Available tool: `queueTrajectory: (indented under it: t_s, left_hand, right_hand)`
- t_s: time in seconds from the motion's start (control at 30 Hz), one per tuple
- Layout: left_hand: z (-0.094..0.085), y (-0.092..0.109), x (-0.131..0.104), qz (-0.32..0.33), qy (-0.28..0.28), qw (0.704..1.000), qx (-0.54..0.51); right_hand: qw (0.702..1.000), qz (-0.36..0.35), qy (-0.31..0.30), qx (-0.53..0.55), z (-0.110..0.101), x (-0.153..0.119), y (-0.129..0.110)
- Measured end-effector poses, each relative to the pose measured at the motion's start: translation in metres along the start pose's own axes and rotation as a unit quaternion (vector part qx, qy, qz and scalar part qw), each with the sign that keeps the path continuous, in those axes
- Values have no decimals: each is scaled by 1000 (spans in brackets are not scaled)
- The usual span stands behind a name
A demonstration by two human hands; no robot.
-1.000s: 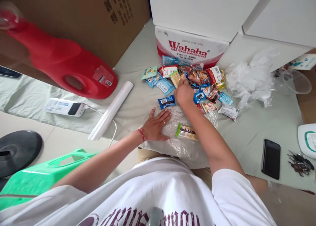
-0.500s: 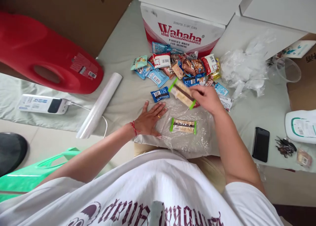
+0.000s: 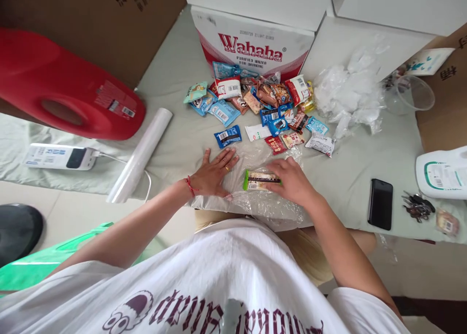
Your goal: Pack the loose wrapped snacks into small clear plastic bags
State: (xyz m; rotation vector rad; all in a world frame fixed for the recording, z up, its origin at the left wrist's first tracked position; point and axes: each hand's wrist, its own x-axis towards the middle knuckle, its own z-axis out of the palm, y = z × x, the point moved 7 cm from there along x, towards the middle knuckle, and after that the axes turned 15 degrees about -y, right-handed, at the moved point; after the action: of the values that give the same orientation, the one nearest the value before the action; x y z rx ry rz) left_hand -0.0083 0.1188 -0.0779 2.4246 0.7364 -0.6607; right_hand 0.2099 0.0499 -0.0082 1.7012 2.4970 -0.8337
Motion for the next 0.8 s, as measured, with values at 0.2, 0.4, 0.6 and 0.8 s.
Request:
queueTrajectory:
  t_s: [0.2, 0.4, 0.6, 0.8]
  left_hand:
    - [-1, 2, 1, -7, -10, 1000, -8]
    - [-1, 3, 2, -20, -25, 999, 2]
    - [-1, 1, -9, -49, -16, 999, 1]
    - [3, -3, -45, -66, 76, 995, -14]
  right_hand:
    - [986, 42, -88, -139, 21, 5, -28]
    - [989, 30, -76, -123, 16, 11, -28]
    - [989, 22, -81, -120, 26, 16, -23]
    - [998, -4, -11, -65, 16, 2, -16]
